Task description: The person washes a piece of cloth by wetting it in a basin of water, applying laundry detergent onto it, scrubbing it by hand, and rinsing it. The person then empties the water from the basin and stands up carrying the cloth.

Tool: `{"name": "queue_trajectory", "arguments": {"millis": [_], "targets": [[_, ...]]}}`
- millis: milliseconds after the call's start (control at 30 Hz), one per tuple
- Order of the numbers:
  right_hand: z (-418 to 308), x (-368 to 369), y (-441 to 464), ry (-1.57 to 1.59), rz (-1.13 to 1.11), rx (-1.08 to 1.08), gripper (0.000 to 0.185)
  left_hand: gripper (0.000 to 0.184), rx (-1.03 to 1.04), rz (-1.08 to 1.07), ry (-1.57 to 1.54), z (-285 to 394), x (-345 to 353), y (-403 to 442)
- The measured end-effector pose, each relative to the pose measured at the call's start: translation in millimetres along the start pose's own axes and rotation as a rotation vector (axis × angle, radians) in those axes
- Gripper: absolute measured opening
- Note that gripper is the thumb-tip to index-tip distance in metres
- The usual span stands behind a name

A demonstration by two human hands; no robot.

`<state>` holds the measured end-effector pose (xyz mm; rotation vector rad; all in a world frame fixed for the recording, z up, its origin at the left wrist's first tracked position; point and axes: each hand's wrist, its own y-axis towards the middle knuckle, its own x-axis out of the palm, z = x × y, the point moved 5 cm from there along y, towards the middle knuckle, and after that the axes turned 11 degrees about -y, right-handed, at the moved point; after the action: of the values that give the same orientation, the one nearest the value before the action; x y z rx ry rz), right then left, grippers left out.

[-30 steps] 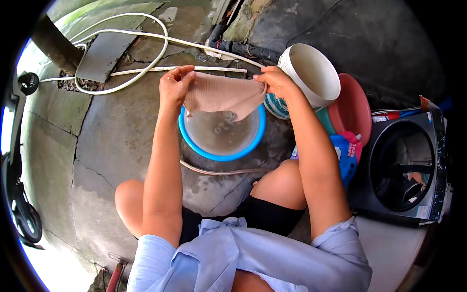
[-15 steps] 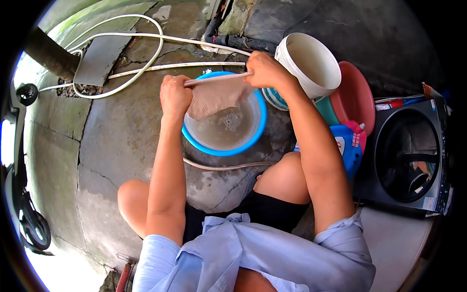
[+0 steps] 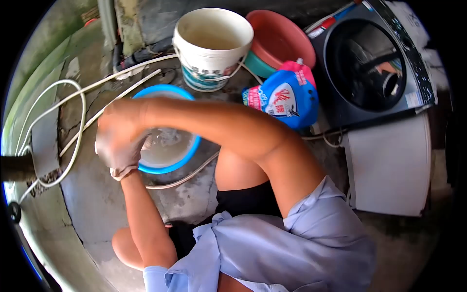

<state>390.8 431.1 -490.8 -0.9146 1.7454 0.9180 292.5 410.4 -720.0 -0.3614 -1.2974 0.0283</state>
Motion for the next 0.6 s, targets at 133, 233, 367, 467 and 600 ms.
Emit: {"name": "queue_trajectory", "arguments": {"millis": [133, 233, 367, 467, 600], "targets": [[83, -27, -130, 0.655, 0.034, 0.545, 0.032, 0.071, -0.032, 0.018, 0.03, -14, 24, -1], [103, 2, -302, 0.735, 0.246, 1.047, 0.029, 0.07, -0.045, 0.011, 0.042, -20, 39, 0], [56, 127, -564, 0.958, 0.829, 2.117, 0.077, 0.069, -0.049, 0.014, 0.093, -15, 57, 2], [64, 134, -565, 0.728, 1.067, 1.861, 0.07, 0.068, -0.059, 0.026, 0.132, -18, 66, -1], [108, 169, -571, 0.585, 1.235, 1.667, 0.079, 0.067, -0.081, 0.051, 0.173, -22, 75, -9]]}}
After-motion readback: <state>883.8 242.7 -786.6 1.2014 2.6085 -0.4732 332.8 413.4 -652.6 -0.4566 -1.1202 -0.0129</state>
